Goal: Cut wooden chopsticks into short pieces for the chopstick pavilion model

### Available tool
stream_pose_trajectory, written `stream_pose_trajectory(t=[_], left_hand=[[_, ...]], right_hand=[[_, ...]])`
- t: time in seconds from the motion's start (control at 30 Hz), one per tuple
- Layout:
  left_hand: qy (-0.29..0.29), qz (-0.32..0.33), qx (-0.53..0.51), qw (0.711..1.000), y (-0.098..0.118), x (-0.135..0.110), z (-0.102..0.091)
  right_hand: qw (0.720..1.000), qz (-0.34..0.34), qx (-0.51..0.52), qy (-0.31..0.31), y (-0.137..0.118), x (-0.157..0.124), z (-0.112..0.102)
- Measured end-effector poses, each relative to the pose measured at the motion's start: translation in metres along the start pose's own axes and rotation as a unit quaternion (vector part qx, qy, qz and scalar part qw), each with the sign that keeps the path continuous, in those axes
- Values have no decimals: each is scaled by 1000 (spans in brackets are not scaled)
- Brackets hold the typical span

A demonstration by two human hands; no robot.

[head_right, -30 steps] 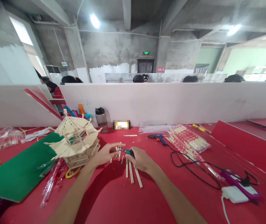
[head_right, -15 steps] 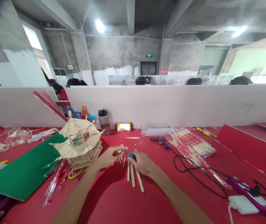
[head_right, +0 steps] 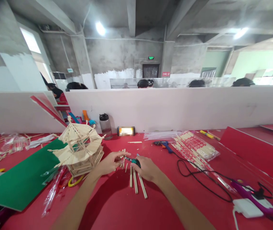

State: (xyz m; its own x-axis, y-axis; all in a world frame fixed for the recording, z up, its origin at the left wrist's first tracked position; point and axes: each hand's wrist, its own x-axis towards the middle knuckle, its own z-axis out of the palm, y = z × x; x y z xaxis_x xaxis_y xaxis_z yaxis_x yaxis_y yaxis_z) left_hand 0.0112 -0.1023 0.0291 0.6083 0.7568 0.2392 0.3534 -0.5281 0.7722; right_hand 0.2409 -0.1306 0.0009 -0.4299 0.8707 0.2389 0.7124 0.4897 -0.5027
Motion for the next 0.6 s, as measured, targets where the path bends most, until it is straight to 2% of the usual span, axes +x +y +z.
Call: stream_pose_trajectory(t=[0.23,0.33,0.43,0.6], left_hand=[[-5,-22,-23,999,2,-1,2],[7,-17,-79,997,1,0,5],[53,-27,-145,988,-2,4,13],[141,-62,-135,979,-9,14,37]], right_hand=[[1000,3,-4,6,0,-2,2],[1000,11,-16,17,3,-1,4],[999,21,-36,34,7,0,4],[997,17,-60,47,10,0,3]])
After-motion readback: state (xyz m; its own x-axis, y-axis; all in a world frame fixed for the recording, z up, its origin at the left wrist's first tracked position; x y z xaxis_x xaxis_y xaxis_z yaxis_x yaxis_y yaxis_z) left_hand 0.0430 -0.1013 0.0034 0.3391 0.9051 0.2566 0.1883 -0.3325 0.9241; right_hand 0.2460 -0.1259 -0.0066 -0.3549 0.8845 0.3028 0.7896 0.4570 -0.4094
